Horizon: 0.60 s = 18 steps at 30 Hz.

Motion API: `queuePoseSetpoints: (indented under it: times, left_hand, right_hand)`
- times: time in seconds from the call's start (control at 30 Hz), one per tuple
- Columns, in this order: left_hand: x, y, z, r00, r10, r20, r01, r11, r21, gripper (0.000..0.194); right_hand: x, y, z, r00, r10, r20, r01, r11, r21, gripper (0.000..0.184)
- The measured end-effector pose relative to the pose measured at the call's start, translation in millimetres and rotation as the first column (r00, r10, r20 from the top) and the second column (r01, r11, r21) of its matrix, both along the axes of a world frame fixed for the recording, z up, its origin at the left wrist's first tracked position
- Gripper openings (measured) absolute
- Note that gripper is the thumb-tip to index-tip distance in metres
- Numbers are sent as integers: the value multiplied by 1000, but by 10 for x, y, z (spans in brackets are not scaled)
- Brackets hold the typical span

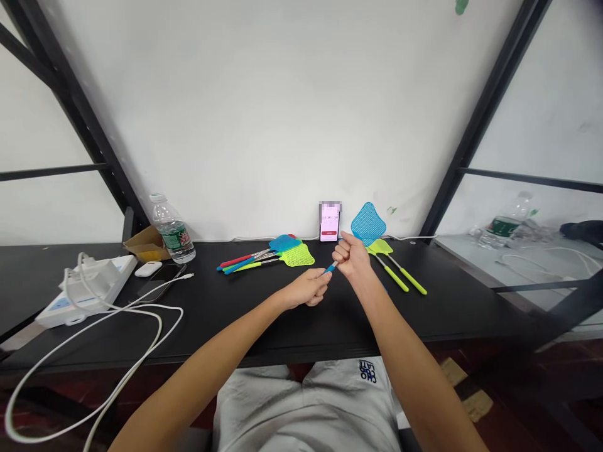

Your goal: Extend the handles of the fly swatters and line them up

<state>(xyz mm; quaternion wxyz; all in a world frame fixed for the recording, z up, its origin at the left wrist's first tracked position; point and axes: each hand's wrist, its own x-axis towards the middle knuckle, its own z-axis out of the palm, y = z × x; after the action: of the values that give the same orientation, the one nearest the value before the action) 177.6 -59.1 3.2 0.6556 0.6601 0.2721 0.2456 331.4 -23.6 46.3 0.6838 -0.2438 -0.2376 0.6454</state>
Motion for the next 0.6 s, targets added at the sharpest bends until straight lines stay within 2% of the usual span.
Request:
queuePoseSetpoints:
  times: [0.1, 0.23, 0.37, 0.43, 0.5, 0.57, 0.6]
  left_hand:
    - [-52, 21, 59, 992, -108, 64, 117, 982, -147, 38]
    - [-136, 63, 115, 971, -210, 113, 233, 936, -266, 36]
    - [-284, 67, 113, 949, -311, 60, 313, 891, -329, 37]
    - [-358, 77, 103, 945, -327, -17, 310, 909, -278, 38]
    - [-398, 111, 94, 963, -247, -108, 230, 962, -147, 39]
    - [-402, 166, 81, 971, -58, -231, 78, 994, 77, 40]
    - [-398, 194, 70, 953, 78, -292, -5, 971, 241, 40]
  right_hand:
    - [10, -11, -2, 998, 70, -9, -69, 996, 63, 54]
    - [27, -33, 12, 991, 125, -41, -118, 982, 146, 57]
    - [259, -16, 27, 991, 68, -112, -45, 981, 191, 57]
    - [429, 11, 18, 988, -5, -155, 36, 979, 199, 56]
    - [550, 39, -5, 986, -44, -159, 72, 981, 180, 54]
    - [582, 62, -36, 990, -59, -128, 77, 986, 145, 52]
    - [566, 70, -53, 992, -61, -109, 75, 989, 129, 51]
